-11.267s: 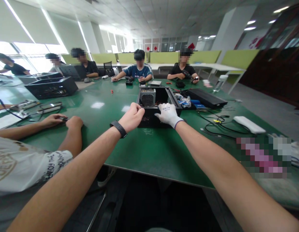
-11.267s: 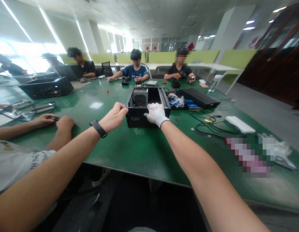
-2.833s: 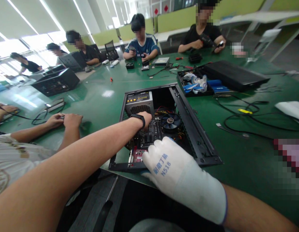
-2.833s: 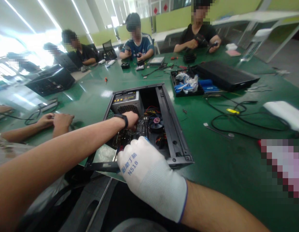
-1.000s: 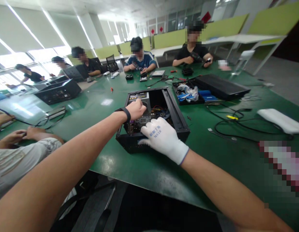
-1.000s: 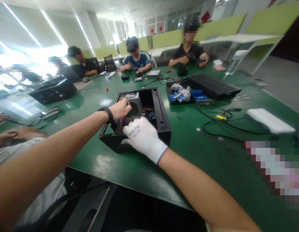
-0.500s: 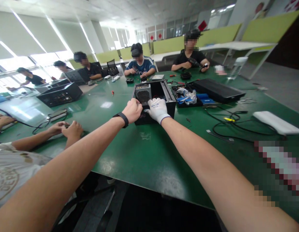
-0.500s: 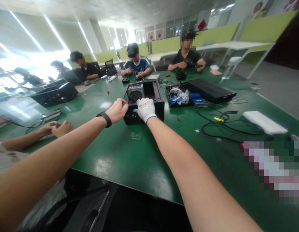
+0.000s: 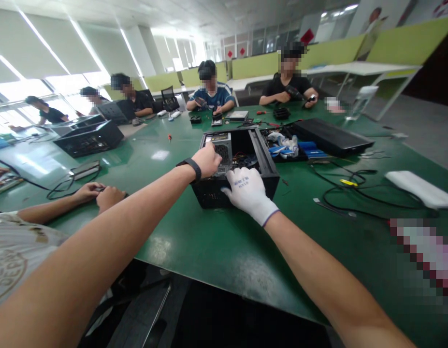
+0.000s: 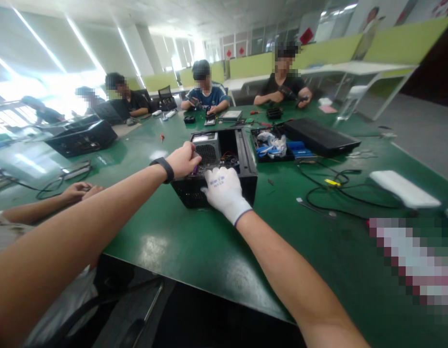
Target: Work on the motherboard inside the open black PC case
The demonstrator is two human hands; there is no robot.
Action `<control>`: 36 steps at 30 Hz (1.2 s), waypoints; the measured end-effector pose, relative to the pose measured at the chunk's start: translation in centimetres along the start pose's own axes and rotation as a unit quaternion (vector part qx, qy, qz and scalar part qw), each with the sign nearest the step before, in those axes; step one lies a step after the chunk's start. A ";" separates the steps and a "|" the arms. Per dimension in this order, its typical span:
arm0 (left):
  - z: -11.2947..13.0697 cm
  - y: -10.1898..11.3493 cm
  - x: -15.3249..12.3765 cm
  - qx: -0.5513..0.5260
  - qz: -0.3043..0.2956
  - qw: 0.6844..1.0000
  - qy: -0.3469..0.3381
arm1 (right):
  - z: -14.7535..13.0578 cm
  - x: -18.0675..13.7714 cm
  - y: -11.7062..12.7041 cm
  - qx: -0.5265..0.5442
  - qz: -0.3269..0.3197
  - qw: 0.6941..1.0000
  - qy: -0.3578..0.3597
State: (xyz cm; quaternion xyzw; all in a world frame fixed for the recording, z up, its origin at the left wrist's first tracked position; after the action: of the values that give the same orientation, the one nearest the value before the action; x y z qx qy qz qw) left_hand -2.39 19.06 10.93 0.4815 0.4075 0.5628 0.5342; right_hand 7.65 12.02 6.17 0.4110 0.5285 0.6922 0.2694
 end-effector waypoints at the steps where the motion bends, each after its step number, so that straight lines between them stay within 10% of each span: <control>1: 0.1 -0.8 0.1 0.029 -0.024 0.999 -0.001 | -0.6 -1.1 0.4 0.002 0.000 1.000 0.009; 20: 2.3 -14.2 -4.6 0.265 -0.273 0.915 -0.135 | -8.7 -13.2 6.8 0.080 -0.031 0.968 0.234; 36: 2.3 -14.6 -3.9 0.283 -0.266 0.912 -0.135 | -8.1 -13.4 5.9 0.134 0.026 0.959 0.247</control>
State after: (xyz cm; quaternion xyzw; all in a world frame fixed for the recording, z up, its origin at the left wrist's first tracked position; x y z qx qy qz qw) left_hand 2.76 16.52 -3.21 0.5578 0.5868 0.1909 0.5551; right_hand 8.00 -4.74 7.10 0.2728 0.6560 0.7016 0.0548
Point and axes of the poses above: each hand's wrist, its own x-axis towards the middle knuckle, its own y-axis out of the back of the hand, z = x × y, the point moved 9 cm from there along x, towards the middle knuckle, and after that the axes turned 7 degrees about y, right-handed, at the moved point
